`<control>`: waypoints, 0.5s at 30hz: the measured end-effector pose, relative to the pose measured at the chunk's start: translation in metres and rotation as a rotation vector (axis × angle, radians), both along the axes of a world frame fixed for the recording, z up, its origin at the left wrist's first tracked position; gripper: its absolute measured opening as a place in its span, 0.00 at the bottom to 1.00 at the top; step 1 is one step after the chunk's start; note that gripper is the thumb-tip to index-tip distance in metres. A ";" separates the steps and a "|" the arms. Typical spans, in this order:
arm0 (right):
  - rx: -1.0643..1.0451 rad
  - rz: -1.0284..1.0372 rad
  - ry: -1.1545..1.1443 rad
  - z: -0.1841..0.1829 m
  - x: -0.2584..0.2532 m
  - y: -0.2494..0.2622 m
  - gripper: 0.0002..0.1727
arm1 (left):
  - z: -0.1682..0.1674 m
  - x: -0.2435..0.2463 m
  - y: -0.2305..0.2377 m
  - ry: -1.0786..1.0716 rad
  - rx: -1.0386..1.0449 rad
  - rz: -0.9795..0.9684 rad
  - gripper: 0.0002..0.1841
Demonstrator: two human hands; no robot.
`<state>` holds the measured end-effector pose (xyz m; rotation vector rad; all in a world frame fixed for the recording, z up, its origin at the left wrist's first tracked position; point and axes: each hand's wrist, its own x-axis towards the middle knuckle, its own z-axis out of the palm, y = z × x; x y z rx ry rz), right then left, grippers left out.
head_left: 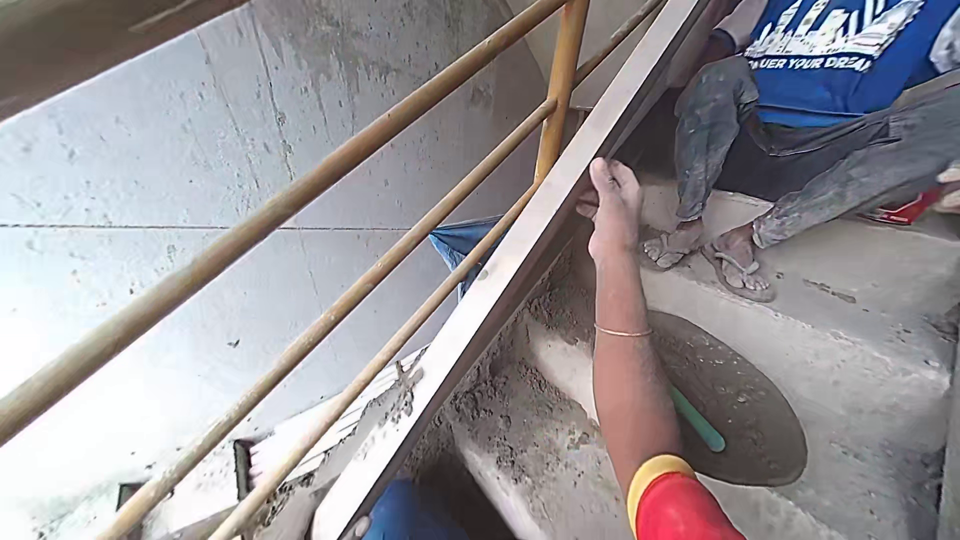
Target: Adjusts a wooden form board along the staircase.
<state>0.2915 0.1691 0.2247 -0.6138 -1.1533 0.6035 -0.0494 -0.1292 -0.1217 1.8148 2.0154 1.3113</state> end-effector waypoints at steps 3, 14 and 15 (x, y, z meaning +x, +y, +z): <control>0.061 -0.030 0.014 -0.032 -0.002 -0.040 0.27 | 0.014 0.022 0.004 -0.013 0.068 0.061 0.46; -0.568 0.157 -1.206 -0.382 -0.002 -0.129 0.25 | 0.017 0.084 0.037 -0.345 0.007 -0.371 0.42; -0.574 0.136 -1.304 -0.398 0.003 -0.138 0.26 | 0.014 0.095 0.045 -0.355 -0.004 -0.400 0.44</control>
